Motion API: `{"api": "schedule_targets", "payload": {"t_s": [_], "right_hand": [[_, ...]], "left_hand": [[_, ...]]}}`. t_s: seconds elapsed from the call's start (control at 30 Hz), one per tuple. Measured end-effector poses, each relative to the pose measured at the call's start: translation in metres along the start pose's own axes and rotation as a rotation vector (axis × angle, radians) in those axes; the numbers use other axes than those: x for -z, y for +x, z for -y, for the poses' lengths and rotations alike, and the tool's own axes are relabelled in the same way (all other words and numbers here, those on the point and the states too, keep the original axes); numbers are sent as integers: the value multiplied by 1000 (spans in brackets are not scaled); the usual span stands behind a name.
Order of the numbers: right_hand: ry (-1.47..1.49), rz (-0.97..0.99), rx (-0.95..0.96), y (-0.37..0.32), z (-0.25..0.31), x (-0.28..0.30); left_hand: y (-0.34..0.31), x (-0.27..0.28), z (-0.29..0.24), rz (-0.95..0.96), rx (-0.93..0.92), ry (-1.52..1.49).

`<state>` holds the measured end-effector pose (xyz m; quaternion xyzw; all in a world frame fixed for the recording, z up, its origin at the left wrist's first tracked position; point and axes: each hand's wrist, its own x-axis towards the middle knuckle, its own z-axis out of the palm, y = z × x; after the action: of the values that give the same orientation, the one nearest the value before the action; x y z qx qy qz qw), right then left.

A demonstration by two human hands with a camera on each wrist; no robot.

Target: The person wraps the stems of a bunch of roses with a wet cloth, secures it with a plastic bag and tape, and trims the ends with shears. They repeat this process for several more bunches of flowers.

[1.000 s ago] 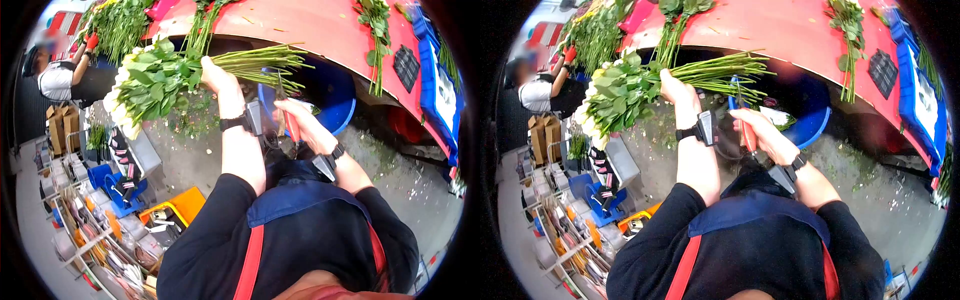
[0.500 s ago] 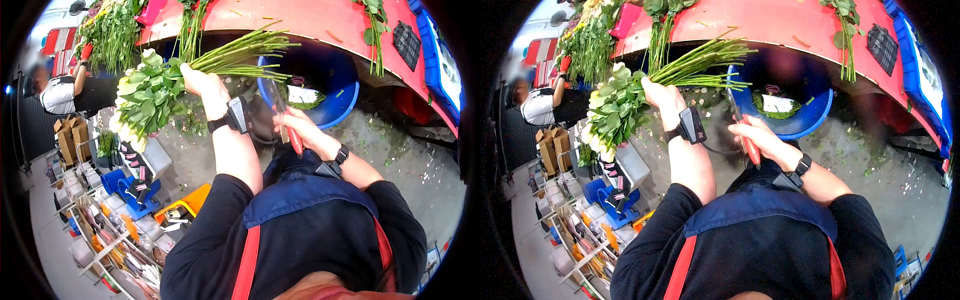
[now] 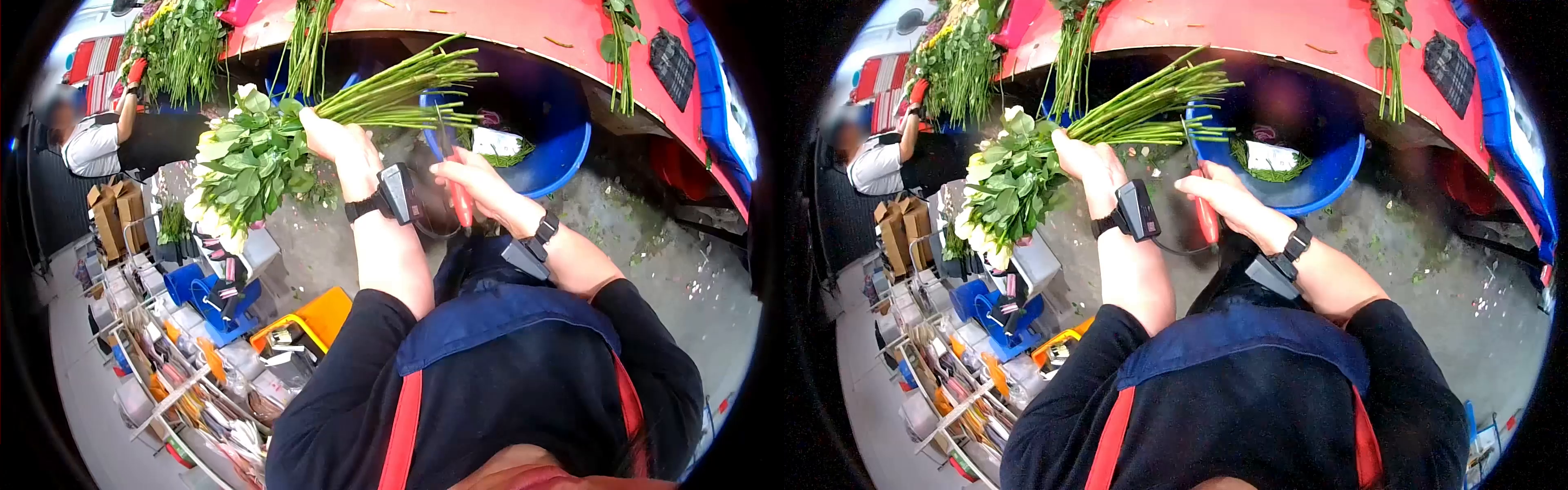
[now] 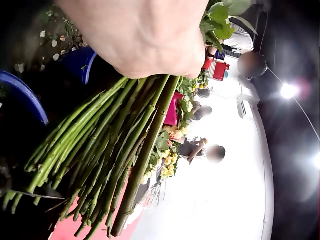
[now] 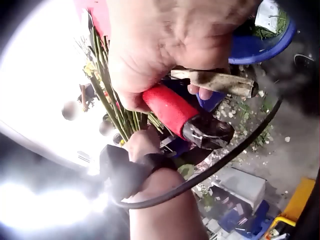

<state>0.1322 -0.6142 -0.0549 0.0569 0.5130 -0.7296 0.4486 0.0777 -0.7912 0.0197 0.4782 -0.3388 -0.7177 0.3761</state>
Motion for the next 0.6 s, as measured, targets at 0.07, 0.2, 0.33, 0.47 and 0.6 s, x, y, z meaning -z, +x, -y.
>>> {"api": "schedule_targets", "payload": {"t_s": [0.07, 0.2, 0.33, 0.47, 0.6], "right_hand": [[-22, -21, -11, 4, 1, 3], [-123, -36, -14, 12, -21, 17], [-156, 44, -42, 8, -96, 39], [-287, 127, -75, 6, -110, 63], [-327, 152, 17, 28, -108, 64]], "left_hand": [[20, 10, 10, 67, -29, -40], [47, 34, 23, -76, -35, 43], [106, 119, 77, -286, -54, 27], [102, 149, 87, -417, 57, 37], [68, 158, 98, -614, 203, 321]]}}
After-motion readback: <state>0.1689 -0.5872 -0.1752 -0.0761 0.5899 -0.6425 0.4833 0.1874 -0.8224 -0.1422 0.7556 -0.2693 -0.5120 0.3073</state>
